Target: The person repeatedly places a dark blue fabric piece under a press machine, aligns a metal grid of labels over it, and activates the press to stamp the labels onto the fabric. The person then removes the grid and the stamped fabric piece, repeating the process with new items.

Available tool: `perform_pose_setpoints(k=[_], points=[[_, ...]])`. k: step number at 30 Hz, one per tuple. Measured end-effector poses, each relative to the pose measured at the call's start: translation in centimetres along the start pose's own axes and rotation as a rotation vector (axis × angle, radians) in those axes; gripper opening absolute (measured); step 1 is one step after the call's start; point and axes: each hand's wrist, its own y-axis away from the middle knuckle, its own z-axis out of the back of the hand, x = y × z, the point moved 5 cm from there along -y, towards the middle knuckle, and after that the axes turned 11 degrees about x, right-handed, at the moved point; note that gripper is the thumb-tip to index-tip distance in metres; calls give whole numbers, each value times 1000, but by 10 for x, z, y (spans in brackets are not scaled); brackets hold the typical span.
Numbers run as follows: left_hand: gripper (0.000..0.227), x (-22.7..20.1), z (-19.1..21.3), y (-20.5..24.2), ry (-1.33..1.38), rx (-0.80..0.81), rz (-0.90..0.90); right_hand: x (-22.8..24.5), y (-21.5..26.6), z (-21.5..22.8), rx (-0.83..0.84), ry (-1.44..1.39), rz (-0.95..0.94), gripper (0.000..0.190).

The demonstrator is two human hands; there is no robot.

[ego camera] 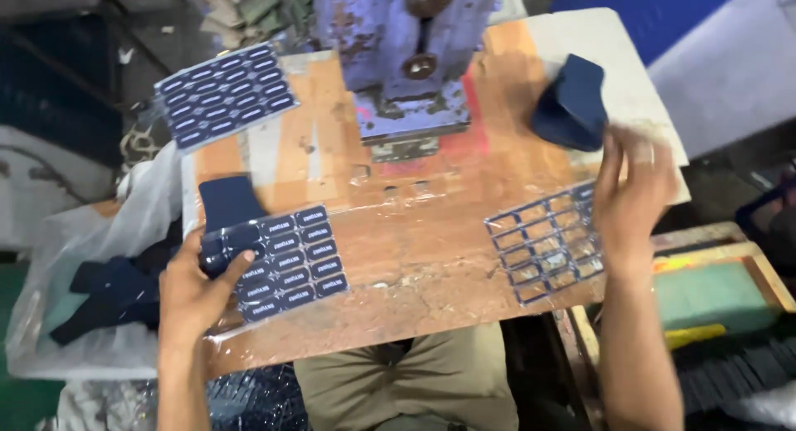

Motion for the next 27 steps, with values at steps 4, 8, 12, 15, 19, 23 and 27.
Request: perform_pose_setpoints(k=[4,8,12,15,19,23,27], points=[[62,14,17,10,-127,-85,103,97,113,-59,303,1280,435,32],[96,-11,-13,4,-523,-368,-328,152,108,-47,535,-141,390,71],[77,-75,-110,-8,-435,-89,-799,140,37,-72,574,-134,398,75],[72,-90,-155,-22,-605,-56,-900,126,9,-97,533,-157,426,69],[58,-91,-164,-24,-676,-57,-913,130,10,-100,536,-217,455,64],[57,-95,-159,-21,-595,-18,-901,141,12,-104,492,-218,450,56],[56,-98,-158,-23,-537,9,-876,135,11,-60,565,-286,297,49]])
